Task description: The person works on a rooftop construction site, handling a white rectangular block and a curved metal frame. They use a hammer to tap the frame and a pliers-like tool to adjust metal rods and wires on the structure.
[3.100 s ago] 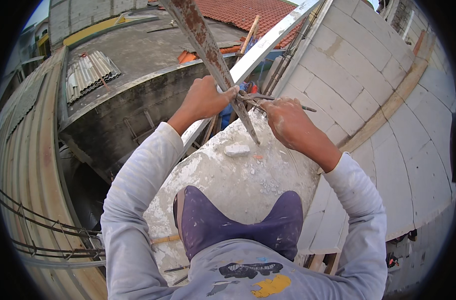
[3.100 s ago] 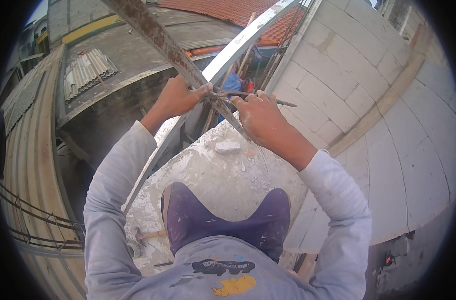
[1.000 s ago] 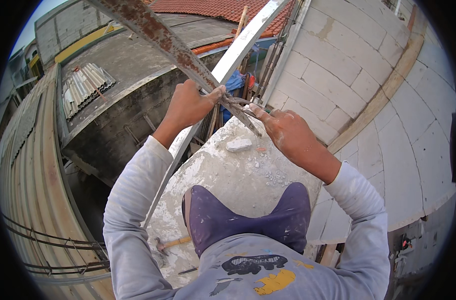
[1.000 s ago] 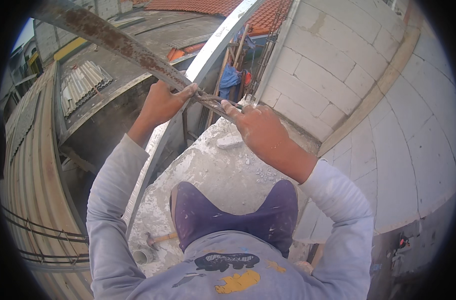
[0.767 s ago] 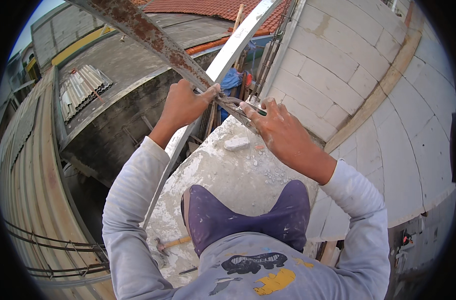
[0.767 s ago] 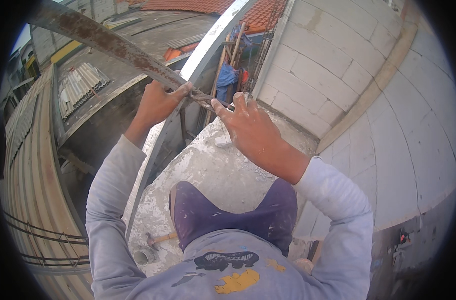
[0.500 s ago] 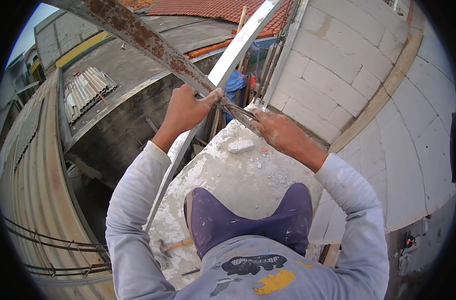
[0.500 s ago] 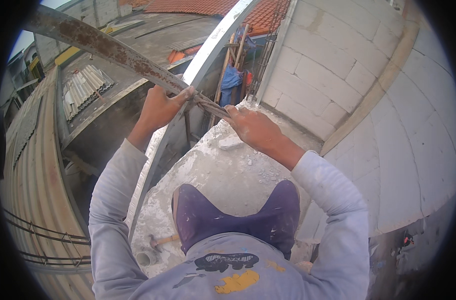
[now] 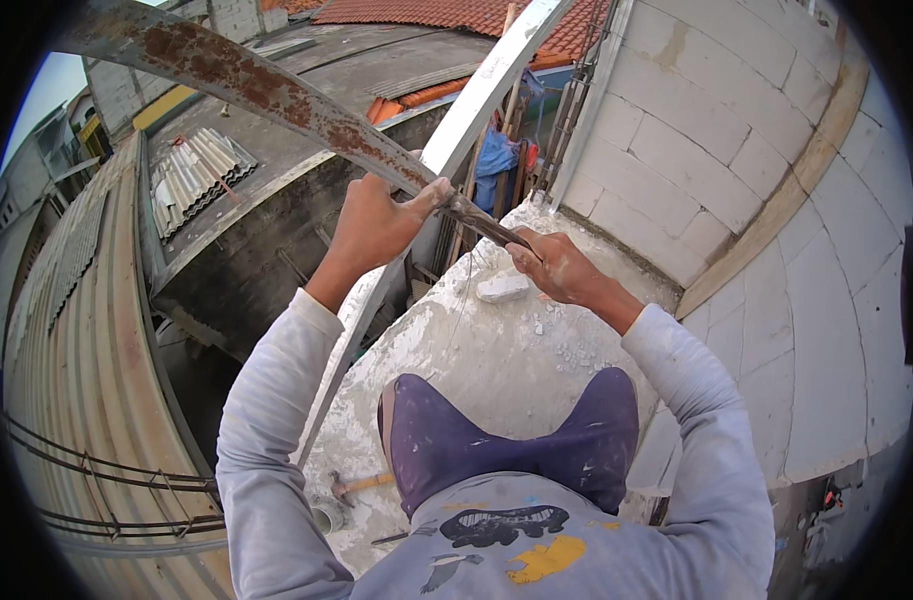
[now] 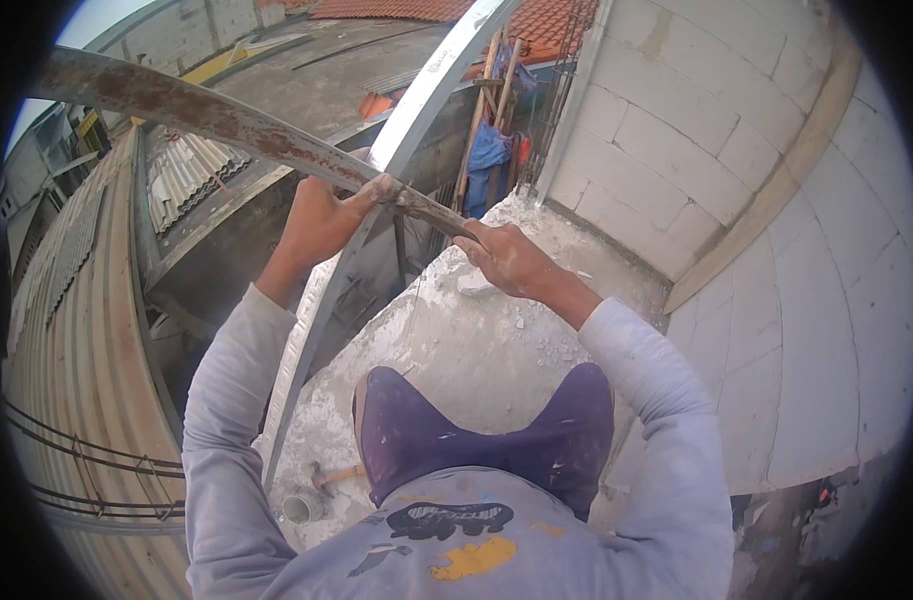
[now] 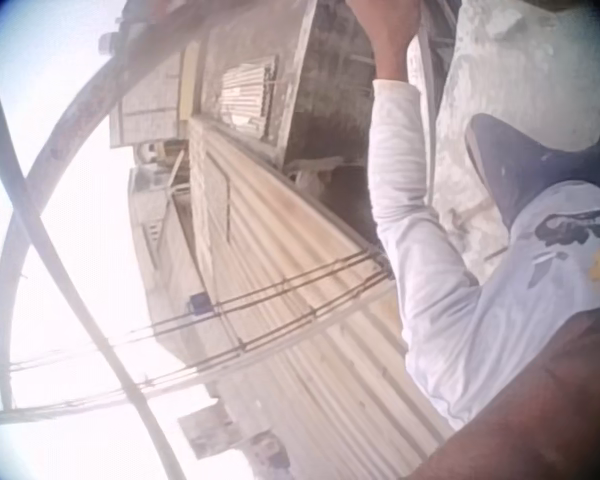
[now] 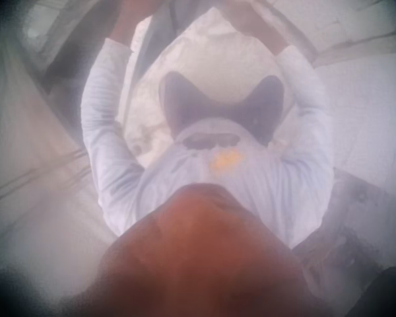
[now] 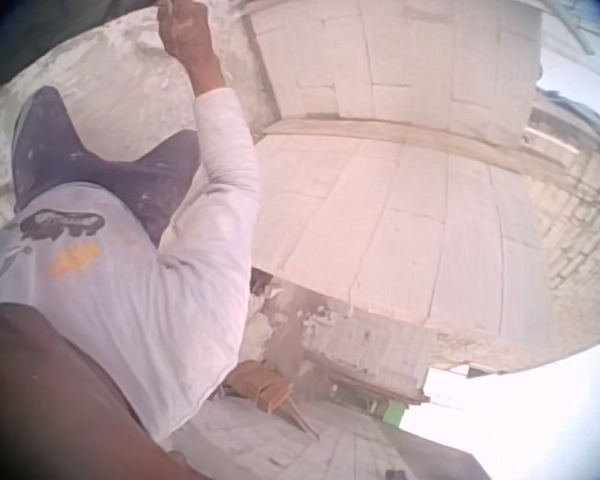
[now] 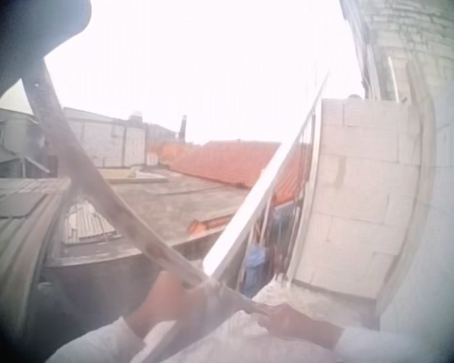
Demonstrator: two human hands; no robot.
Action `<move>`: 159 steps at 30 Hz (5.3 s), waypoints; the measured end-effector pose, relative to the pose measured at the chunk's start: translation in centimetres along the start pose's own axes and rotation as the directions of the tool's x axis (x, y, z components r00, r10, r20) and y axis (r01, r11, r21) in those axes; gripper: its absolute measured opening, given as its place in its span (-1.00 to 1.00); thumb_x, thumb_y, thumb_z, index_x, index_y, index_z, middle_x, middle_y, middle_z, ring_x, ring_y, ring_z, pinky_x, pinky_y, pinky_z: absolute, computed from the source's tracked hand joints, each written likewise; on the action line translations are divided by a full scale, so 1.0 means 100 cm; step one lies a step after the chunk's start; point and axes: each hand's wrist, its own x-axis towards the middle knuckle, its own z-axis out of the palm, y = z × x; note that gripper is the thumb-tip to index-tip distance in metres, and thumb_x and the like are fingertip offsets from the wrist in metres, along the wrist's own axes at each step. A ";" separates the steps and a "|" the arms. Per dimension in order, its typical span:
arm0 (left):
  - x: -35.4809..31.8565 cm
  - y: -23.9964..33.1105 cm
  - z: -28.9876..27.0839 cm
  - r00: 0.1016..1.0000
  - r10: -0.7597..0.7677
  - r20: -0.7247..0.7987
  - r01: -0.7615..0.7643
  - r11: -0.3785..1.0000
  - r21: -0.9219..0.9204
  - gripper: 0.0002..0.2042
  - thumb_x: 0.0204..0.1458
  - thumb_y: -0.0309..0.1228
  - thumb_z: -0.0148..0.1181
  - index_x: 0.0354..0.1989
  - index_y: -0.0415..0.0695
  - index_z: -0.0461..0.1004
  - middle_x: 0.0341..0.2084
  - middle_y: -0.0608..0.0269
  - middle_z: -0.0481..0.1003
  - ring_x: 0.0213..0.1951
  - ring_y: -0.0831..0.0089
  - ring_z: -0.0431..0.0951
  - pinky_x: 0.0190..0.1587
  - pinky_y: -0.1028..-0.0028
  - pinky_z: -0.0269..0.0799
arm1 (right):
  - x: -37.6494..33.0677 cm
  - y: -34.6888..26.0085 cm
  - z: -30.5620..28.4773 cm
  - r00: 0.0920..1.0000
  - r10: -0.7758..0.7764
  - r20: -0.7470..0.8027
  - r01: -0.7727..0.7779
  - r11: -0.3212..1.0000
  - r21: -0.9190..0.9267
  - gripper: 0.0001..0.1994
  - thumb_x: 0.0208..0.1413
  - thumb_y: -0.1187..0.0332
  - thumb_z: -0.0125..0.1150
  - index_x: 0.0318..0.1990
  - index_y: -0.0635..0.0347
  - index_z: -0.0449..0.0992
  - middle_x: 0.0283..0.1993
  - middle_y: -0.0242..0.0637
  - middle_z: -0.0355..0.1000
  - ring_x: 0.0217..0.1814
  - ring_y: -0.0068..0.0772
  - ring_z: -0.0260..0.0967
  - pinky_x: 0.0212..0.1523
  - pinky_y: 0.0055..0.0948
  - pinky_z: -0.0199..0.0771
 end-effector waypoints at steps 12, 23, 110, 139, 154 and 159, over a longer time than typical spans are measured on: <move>0.001 -0.008 0.010 0.963 0.209 -0.167 -0.204 0.978 0.049 -0.49 0.16 -0.05 0.34 -0.08 -0.37 0.66 -0.16 -0.25 0.66 -0.08 -0.03 0.70 0.04 0.18 0.53 | -0.033 -0.062 -0.036 0.982 -0.098 -0.158 0.019 0.896 -0.443 -0.49 0.20 0.14 0.40 0.11 0.33 0.40 -0.39 -0.22 0.45 -0.38 -0.27 0.48 -0.35 -0.27 0.56; -0.001 -0.003 0.007 0.991 0.098 -0.091 -0.097 0.995 0.018 -0.47 0.14 -0.05 0.36 0.01 -0.36 0.63 -0.12 -0.29 0.63 -0.03 -0.05 0.68 0.09 0.19 0.51 | -0.045 -0.074 -0.045 0.997 -0.035 -0.076 -0.015 0.817 -0.577 -0.46 0.36 -0.02 0.14 0.22 0.29 0.43 -0.28 0.04 0.53 -0.24 0.00 0.59 -0.30 -0.16 0.59; 0.004 -0.020 0.030 0.998 -0.054 0.025 0.057 0.987 -0.152 -0.38 0.30 -0.08 0.22 0.29 -0.43 0.40 0.18 -0.07 0.49 0.16 0.24 0.49 0.27 0.25 0.34 | -0.130 0.010 0.071 0.558 -0.443 -0.702 0.215 0.894 -0.393 -0.80 0.15 0.25 0.33 -0.07 -0.11 0.58 -0.14 -0.35 0.54 0.21 -0.09 0.30 0.21 0.03 0.31; -0.149 0.011 0.005 0.919 -0.178 -0.351 0.217 0.973 0.074 -0.44 0.29 -0.26 0.24 0.44 -0.06 0.30 0.26 0.00 0.48 0.25 0.16 0.52 0.31 0.23 0.38 | -0.090 0.174 0.394 0.678 -0.102 0.728 0.326 0.929 -0.174 -0.61 0.30 0.20 0.08 0.14 0.24 0.54 0.11 0.14 0.53 0.16 0.13 0.50 0.21 -0.10 0.50; -0.242 0.307 -0.347 0.029 0.005 -1.000 0.209 0.978 0.011 -0.72 0.37 -0.35 0.15 0.11 -0.28 0.52 -0.15 0.21 0.63 -0.11 0.55 0.60 0.05 0.51 0.52 | -0.038 -0.259 0.021 0.558 -0.548 0.622 0.289 0.832 0.474 -0.67 0.31 0.22 0.18 0.08 0.25 0.58 0.01 0.06 0.61 -0.01 0.04 0.62 0.08 -0.17 0.57; -0.247 0.367 -0.443 -0.050 0.063 -0.997 0.262 0.964 0.048 -0.68 0.37 -0.31 0.17 0.13 -0.31 0.51 -0.14 0.20 0.63 -0.09 0.52 0.60 0.04 0.49 0.52 | -0.010 -0.469 -0.125 0.436 -0.878 0.196 0.509 0.421 0.751 -0.79 0.26 0.42 0.29 -0.01 0.30 0.59 -0.10 0.00 0.61 -0.07 -0.06 0.63 -0.06 -0.29 0.60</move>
